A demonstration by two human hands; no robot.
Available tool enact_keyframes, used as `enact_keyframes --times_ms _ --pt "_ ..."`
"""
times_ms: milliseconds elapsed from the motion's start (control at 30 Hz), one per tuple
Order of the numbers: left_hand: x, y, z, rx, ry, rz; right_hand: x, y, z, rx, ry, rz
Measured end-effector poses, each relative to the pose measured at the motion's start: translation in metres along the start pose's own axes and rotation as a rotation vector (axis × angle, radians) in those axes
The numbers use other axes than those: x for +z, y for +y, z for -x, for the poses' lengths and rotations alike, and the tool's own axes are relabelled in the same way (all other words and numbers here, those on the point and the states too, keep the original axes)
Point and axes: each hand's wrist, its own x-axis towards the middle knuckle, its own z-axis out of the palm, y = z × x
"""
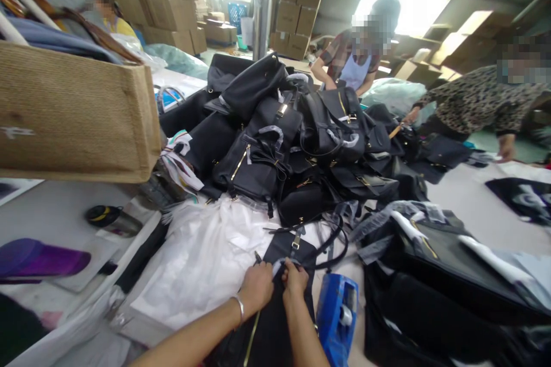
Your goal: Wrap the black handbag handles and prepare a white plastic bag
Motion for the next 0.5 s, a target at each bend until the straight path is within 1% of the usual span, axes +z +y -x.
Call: enact_keyframes --times_ms 100,167,233,333,400,433,500 --pt "-0.004 -0.009 0.013 0.113 -0.017 0.048 -0.005 -0.009 0.01 0.023 -0.095 -0.037" --pt "-0.007 -0.012 0.025 0.214 -0.044 0.077 -0.01 -0.023 0.016 0.002 -0.194 -0.052" --pt "-0.009 -0.014 0.036 0.31 -0.084 0.107 -0.016 -0.045 0.019 -0.046 -0.309 -0.059" --pt "-0.014 -0.019 0.043 0.407 -0.144 0.184 -0.026 -0.092 0.021 -0.143 -0.473 -0.052" --pt "-0.021 -0.026 0.04 0.411 -0.153 0.265 -0.032 -0.127 0.026 -0.2 -0.579 -0.021" --pt "-0.026 -0.029 0.037 0.388 -0.139 0.313 -0.035 -0.142 0.03 -0.224 -0.63 0.002" --pt "-0.035 -0.031 0.027 0.306 -0.07 0.41 -0.037 -0.165 0.043 -0.264 -0.718 0.053"
